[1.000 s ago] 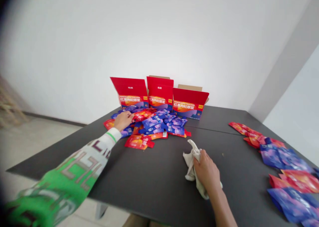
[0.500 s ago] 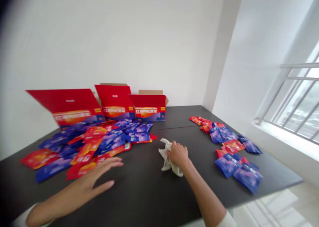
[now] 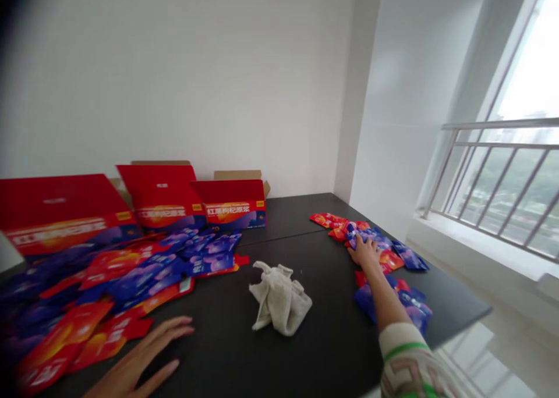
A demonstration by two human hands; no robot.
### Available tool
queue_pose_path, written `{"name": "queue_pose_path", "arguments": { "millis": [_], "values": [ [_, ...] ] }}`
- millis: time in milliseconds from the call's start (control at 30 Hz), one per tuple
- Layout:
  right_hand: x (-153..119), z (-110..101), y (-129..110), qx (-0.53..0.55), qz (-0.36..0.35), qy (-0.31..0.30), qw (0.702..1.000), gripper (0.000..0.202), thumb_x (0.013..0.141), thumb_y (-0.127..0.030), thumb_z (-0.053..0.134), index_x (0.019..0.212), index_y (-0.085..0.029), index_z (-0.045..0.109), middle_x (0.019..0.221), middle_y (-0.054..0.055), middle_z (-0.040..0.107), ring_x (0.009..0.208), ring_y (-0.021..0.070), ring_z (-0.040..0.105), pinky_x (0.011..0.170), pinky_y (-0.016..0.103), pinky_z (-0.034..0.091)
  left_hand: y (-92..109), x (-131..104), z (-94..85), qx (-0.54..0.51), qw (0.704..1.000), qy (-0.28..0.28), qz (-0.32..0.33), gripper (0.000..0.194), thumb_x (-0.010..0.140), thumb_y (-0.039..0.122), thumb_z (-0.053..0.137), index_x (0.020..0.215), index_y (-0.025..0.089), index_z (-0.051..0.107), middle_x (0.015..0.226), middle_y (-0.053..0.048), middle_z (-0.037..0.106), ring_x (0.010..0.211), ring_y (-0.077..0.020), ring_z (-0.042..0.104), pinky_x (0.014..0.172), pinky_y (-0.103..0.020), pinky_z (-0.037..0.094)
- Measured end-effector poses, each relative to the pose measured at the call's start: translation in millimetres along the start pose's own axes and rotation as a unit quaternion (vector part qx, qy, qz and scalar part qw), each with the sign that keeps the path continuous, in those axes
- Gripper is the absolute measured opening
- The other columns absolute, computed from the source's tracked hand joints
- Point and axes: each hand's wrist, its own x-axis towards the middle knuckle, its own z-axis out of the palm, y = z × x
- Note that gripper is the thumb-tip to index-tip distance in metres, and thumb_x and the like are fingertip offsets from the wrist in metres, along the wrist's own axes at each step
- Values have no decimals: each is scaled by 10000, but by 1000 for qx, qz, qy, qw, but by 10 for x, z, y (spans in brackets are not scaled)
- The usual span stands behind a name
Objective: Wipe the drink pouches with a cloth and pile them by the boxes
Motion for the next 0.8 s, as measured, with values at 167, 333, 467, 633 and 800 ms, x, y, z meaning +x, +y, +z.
{"name": "queue_pose_path", "arguments": {
  "millis": [167,333,467,633,800],
  "values": [
    [-34,74,31,4,-34,32,999,392,904,-298,377,1269,-235,504,1242,145,537,1195,298,436,935,454,317,52,71,37,-1,1000,15,-11,490,867,370,498,1341,387,371,1408,45,407,1251,-209,444,1012,-355,415],
    [-198,-178,79,32,-95,9,995,346,898,-289,384,1161,-226,601,1073,113,644,1008,249,582,831,349,410,172,129,-101,-42,998,13,-36,448,876,403,485,1313,346,408,1391,7,421,1250,-213,444,1035,-367,394],
    [-790,-464,-231,119,-257,-2,959,387,878,-263,411,1239,-257,549,1171,57,611,1073,215,542,899,318,398,454,213,-337,-167,983,6,-80,381,885,443,460,1241,309,476,1352,-14,454,1257,-226,422,1070,-380,344],
    [-2032,-560,-988,205,-509,-30,836,507,802,-115,450,1215,-393,549,1277,-35,540,1207,207,418,1078,477,181,879,293,-543,-458,871,-120,-132,459,922,514,306,1243,229,468,1249,-70,539,1129,-205,528,915,-325,474],
    [-2702,-314,-1432,196,-590,-18,783,603,776,-62,441,1279,-392,479,1394,-22,414,1270,209,330,1093,522,117,1013,229,-511,-557,786,-198,-181,463,844,529,489,1161,192,497,953,-48,621,766,-156,602,583,-234,483]
  ]
}}
